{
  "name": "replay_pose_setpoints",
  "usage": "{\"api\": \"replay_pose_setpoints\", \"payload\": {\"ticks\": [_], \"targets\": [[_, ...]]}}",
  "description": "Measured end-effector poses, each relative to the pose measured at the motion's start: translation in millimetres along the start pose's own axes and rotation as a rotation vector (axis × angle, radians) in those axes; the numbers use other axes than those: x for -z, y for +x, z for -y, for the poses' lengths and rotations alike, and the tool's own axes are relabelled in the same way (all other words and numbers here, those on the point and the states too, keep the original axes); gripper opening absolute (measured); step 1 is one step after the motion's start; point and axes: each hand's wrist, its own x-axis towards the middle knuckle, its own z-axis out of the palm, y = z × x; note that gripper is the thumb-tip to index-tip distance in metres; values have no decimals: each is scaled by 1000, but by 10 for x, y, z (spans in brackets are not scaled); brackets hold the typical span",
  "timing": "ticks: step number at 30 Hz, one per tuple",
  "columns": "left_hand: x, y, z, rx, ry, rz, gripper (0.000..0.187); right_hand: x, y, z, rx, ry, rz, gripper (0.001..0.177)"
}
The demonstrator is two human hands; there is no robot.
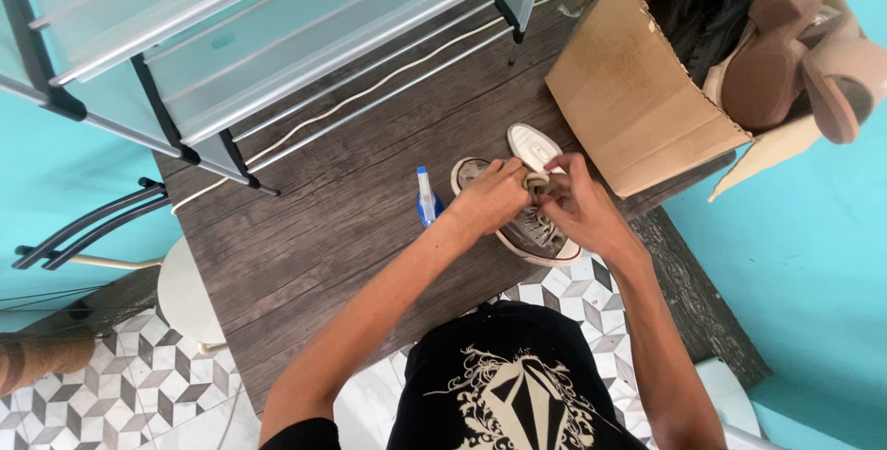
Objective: The person cleans a single high-top sneaker using a spray bottle, a white brush, and a dark abrasive pad. They spray the shoe, scrub the upper and sole with the brush, and then scrub the sole and upper with the abrasive pad. The person places the cleaned shoe on a metal rack.
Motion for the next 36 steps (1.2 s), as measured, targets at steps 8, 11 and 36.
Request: {"api": "replay_pose_setpoints", "payload": {"ticks": [8, 11, 36], "targets": [[80, 48, -76, -56, 206, 60, 12, -178, -98, -40, 390, -598, -331, 22], [135, 31, -126, -35, 163, 75, 10, -145, -64, -148, 282, -527, -225, 24], [24, -215, -269, 101, 2, 27, 11, -158, -283, -54, 97, 61, -52, 29]]}}
